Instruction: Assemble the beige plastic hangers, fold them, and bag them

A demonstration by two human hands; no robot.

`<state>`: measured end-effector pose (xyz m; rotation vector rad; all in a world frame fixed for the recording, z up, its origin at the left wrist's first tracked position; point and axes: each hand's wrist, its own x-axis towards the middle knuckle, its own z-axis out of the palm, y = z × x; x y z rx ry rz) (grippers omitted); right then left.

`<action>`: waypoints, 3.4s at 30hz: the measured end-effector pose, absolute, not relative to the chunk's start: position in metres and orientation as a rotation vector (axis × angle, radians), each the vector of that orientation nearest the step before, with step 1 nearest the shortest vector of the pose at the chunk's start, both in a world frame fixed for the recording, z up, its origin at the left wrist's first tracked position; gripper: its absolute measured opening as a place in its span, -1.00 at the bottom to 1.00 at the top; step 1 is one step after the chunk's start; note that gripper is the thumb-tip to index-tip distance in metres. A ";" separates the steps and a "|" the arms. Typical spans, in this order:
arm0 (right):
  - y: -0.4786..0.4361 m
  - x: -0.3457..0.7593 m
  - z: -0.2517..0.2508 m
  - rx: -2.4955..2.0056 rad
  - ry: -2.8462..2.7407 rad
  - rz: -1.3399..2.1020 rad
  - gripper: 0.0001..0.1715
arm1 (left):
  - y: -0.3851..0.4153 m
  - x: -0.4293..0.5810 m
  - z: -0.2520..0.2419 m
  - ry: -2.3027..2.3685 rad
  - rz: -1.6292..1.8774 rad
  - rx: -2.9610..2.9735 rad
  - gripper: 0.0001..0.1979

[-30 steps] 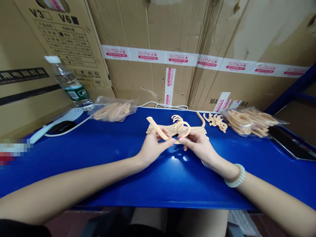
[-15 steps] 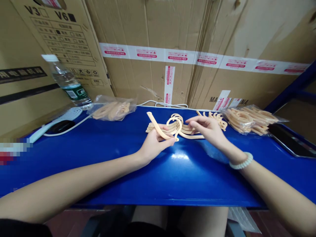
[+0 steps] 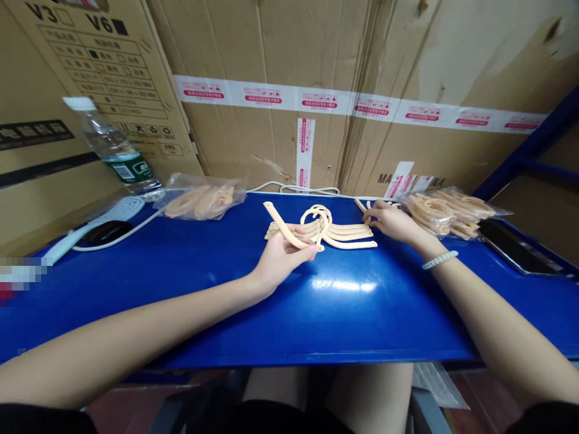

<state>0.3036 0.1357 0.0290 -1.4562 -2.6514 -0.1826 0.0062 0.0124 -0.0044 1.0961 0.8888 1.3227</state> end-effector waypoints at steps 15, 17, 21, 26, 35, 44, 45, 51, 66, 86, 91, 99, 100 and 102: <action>0.100 0.271 0.048 -1.080 -1.805 0.395 -0.66 | 0.014 0.008 -0.006 0.865 1.338 1.039 -0.49; 0.091 0.260 0.049 -1.012 -1.670 0.638 -0.61 | 0.015 0.008 -0.007 0.861 1.346 1.050 -0.49; 0.076 0.241 0.046 -0.915 -1.433 1.044 -0.53 | 0.015 0.008 -0.007 0.857 1.356 1.065 -0.49; 0.062 0.229 0.046 -0.902 -1.266 1.306 -0.56 | 0.015 0.008 -0.005 0.861 1.360 1.046 -0.49; 0.057 0.222 0.040 -0.914 -1.114 1.446 -0.63 | 0.015 0.008 -0.005 0.853 1.356 1.041 -0.50; 0.050 0.211 0.028 -0.908 -1.059 1.537 -0.40 | 0.018 0.008 -0.010 0.848 1.363 1.040 -0.49; 0.049 0.211 0.027 -0.911 -1.072 1.551 -0.36 | 0.018 0.007 -0.011 0.850 1.361 1.034 -0.48; 0.047 0.207 0.020 -0.923 -1.235 1.728 -0.60 | 0.017 0.006 -0.012 0.836 1.352 1.084 -0.51; 0.050 0.210 0.016 -0.848 -1.468 1.733 -0.65 | 0.019 0.003 -0.013 0.789 1.283 1.217 -0.56; 0.043 0.206 0.016 -0.860 -1.598 1.471 -0.62 | 0.018 0.003 -0.016 0.814 1.342 1.182 -0.55; 0.039 0.200 0.015 -0.891 -1.595 1.354 -0.59 | 0.018 0.004 -0.015 0.823 1.360 1.151 -0.56; 0.034 0.194 0.014 -0.934 -1.601 1.255 -0.62 | 0.016 0.004 -0.011 0.848 1.381 1.197 -0.56; 0.034 0.194 0.014 -0.922 -1.586 1.265 -0.62 | 0.017 0.004 -0.009 0.848 1.381 1.202 -0.56; 0.036 0.196 0.016 -0.887 -1.534 1.283 -0.61 | 0.018 0.003 -0.005 0.860 1.380 1.196 -0.56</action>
